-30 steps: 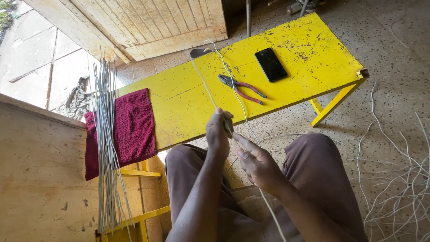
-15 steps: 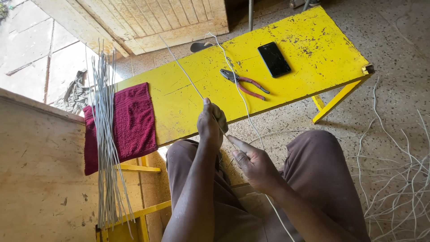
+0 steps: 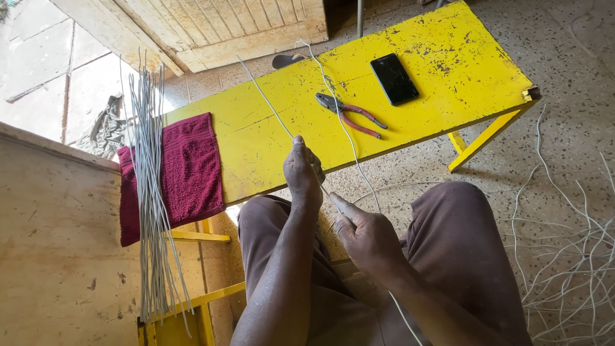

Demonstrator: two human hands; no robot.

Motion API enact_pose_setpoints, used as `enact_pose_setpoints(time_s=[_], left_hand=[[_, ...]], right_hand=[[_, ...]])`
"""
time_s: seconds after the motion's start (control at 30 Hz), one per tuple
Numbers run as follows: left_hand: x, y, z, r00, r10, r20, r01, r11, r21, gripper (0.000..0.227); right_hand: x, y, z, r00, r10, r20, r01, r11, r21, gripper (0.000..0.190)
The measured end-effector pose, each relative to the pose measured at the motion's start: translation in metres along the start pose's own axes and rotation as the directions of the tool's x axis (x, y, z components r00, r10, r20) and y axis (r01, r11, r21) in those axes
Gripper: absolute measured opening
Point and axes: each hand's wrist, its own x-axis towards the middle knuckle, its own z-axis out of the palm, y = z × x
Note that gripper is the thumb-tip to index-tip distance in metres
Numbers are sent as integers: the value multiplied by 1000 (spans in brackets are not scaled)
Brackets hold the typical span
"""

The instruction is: The person sits on the floor and strips the white plastic insulation from a long metal wire by hand. They pull the insulation off in a continuous motion and place the stripped wire onto a pile on the yellow table.

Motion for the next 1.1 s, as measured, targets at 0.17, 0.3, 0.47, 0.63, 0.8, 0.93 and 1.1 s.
enact_pose_setpoints(time_s=[0.17, 0.3, 0.47, 0.63, 0.8, 0.93, 1.1], left_hand=[[4, -14, 1, 987, 86, -133, -91, 995, -32, 55], [11, -28, -4, 956, 159, -247, -171, 985, -29, 54], [5, -16, -2, 948, 167, -270, -168, 986, 19, 55], [2, -5, -1, 997, 19, -73, -22, 999, -38, 54], [0, -1, -4, 997, -15, -79, 7, 995, -98, 51], [1, 4, 0, 993, -18, -117, 3, 992, -122, 51], [6, -2, -4, 994, -5, -110, 1, 999, -37, 46]], right_hand=[[2, 6, 7, 999, 16, -38, -15, 1000, 9, 49], [-3, 3, 6, 998, 17, -65, -14, 999, 50, 48], [8, 33, 14, 999, 44, 5, -44, 973, 226, 47], [11, 52, 12, 984, 72, 161, -152, 805, 573, 51], [9, 67, 19, 985, 25, 169, -140, 684, 715, 40], [12, 81, 35, 992, 27, 120, -106, 678, 728, 36], [11, 77, 29, 991, 62, 118, -129, 683, 719, 30]])
